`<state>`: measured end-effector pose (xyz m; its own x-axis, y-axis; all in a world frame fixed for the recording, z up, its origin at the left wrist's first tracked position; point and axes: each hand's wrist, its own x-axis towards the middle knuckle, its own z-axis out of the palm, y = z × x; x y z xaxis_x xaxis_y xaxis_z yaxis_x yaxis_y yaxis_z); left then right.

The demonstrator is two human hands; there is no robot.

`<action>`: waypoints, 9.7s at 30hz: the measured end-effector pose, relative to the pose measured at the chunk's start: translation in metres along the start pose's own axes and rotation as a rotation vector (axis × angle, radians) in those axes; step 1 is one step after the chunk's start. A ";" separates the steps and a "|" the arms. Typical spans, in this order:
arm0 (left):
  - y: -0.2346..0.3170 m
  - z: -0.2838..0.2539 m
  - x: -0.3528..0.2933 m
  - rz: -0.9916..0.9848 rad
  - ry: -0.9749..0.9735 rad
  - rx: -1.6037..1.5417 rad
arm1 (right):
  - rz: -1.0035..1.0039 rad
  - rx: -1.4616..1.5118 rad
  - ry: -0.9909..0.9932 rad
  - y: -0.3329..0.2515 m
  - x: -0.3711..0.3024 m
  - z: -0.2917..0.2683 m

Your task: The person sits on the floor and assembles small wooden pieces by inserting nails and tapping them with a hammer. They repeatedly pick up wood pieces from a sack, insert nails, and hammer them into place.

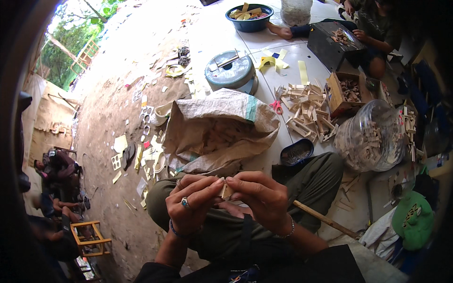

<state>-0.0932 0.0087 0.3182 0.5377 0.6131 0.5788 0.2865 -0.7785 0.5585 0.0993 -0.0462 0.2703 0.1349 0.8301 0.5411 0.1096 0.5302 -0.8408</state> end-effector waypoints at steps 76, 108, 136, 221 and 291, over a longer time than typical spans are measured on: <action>0.003 -0.069 -0.089 -0.368 -0.625 -0.082 | 0.406 -0.972 -0.737 0.314 0.046 0.075; -0.003 -0.063 -0.079 -0.513 -0.487 -0.166 | 1.157 0.343 -1.021 0.119 -0.073 0.017; -0.070 0.133 -0.098 -1.229 0.463 -1.143 | 1.064 0.342 -0.113 0.159 -0.103 -0.077; -0.294 0.178 -0.052 -0.588 0.155 0.565 | 0.441 -0.854 -0.168 0.163 -0.115 -0.103; -0.011 0.013 0.077 -0.935 -0.217 -1.184 | 0.483 -0.835 0.047 0.171 -0.117 -0.095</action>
<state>-0.0444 0.0631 0.3489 0.6618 0.6962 -0.2780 -0.1440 0.4819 0.8643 0.1956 -0.0684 0.0649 0.3862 0.9091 0.1561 0.6948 -0.1754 -0.6975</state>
